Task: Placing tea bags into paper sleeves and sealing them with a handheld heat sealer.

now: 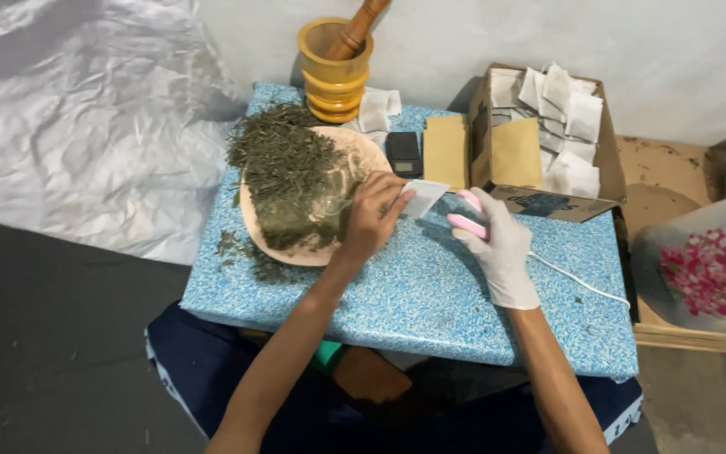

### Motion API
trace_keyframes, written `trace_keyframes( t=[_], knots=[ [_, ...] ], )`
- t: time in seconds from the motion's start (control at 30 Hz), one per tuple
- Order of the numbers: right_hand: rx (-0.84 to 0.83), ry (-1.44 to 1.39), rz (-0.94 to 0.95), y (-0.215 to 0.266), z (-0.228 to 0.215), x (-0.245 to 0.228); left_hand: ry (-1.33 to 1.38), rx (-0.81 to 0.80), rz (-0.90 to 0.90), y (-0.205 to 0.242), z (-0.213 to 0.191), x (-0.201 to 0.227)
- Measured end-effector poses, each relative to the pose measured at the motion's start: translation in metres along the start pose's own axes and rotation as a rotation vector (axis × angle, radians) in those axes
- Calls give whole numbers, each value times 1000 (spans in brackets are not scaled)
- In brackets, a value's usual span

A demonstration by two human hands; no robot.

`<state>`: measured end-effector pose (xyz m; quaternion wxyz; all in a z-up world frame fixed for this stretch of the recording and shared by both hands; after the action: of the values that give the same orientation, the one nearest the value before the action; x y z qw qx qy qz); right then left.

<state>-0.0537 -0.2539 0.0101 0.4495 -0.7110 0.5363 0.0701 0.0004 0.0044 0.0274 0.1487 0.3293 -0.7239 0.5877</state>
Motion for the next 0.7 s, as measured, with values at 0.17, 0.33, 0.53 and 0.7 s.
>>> trace_keyframes(
  t=[0.17, 0.33, 0.53, 0.7],
  knots=[
    [23, 1, 56, -4, -1, -4, 29, -14, -8, 3, 7, -8],
    [25, -11, 55, -5, -10, -26, 39, -19, -3, 7, 13, -6],
    [-7, -39, 97, -10, -11, -18, 63, -125, -35, -5, 2, 21],
    [-142, 14, 206, -26, -16, -23, 18, -137, -50, 8, 16, 4]
  ],
)
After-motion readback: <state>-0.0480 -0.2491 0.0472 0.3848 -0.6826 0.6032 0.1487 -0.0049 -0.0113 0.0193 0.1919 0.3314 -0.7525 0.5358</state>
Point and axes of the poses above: each hand's wrist, its own y-axis away from the middle knuckle, its own z-axis out of the palm, x = y × z, the point moved 1 cm from there along -y, towards the middle knuckle, and after that the axes turned 10 degrees about -y, right-handed, at the moved point
